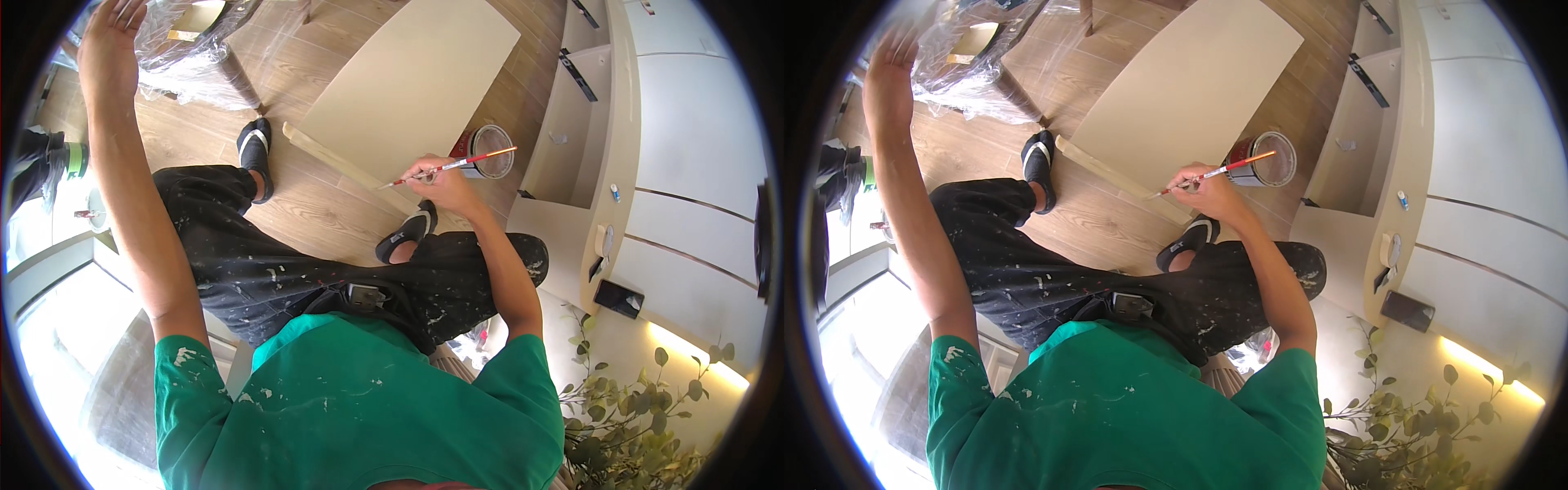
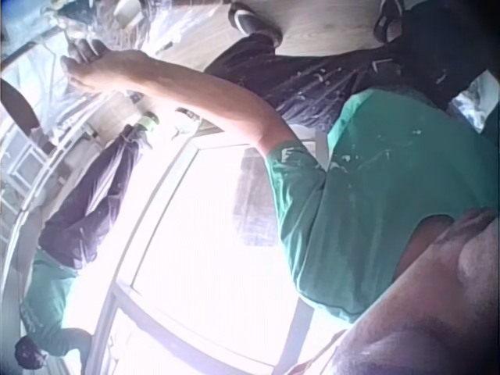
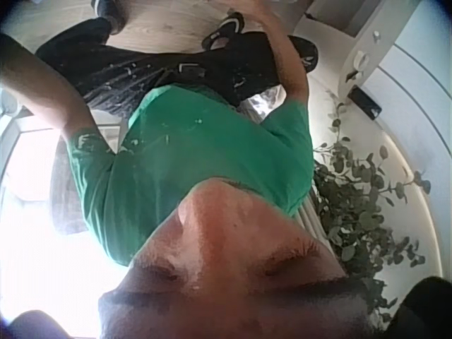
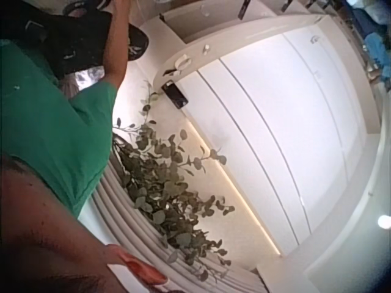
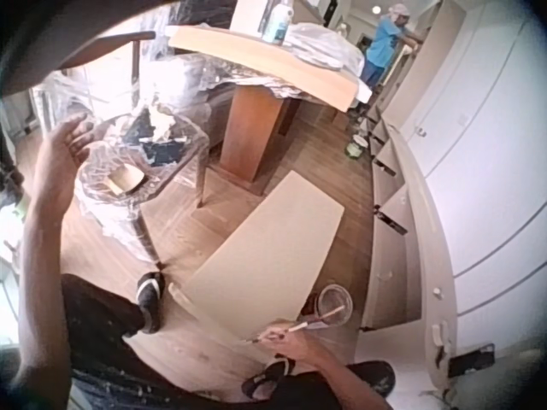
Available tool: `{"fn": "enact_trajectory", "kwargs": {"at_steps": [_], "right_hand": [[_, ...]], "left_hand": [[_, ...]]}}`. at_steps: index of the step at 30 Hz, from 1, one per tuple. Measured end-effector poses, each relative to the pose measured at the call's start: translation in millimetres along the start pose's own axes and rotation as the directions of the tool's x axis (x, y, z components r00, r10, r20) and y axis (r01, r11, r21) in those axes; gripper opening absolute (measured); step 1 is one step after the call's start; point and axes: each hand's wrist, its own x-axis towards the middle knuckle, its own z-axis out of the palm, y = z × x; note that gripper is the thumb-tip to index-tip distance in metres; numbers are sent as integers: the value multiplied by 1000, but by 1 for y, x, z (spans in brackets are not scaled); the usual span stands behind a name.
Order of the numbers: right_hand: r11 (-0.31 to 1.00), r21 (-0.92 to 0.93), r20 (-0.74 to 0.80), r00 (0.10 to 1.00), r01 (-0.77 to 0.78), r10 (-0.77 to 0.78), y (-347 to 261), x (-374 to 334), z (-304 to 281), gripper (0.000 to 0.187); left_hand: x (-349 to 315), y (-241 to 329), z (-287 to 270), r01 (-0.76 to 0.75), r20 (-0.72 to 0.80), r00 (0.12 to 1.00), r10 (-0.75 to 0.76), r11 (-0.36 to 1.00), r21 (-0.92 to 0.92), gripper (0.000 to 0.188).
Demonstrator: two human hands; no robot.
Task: The person uses a paintbrush to apply a substance to the edges of a wooden board, then peels off protective tape from the edges of a small wooden cabinet, using a tool to assist with the peeling.
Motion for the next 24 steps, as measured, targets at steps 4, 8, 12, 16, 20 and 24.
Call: {"fn": "enact_trajectory", "kwargs": {"at_steps": [4, 8, 12, 16, 20, 24], "right_hand": [[991, -131, 70, 996, -40, 49, -13, -6, -12, 11], [989, -106, 118, 986, -105, 117, -13, -9, -13, 11], [989, -99, 92, 989, -106, 115, -19, -3, -9, 13], [992, -130, 26, 1000, -3, 6, -11, 2, 2, 14], [992, -125, 31, 999, 10, -6, -12, 2, 1, 14], [983, -184, 92, 995, -14, 32, -7, -4, -7, 15]], "left_hand": [[2, -4, -5, -34, 20, 999, 33, 998, 49, 45], [0, 2, 0, 9, -10, 1000, -9, 999, -32, 46], [-5, 5, 6, -5, 6, 1000, 4, 999, 48, 46], [-1, 3, 4, 5, 27, 1000, -5, 1000, 0, 46], [1, -2, 1, -14, 24, 1000, 12, 998, 67, 46], [1, -3, 0, -13, 12, 1000, 12, 997, 77, 45]]}}
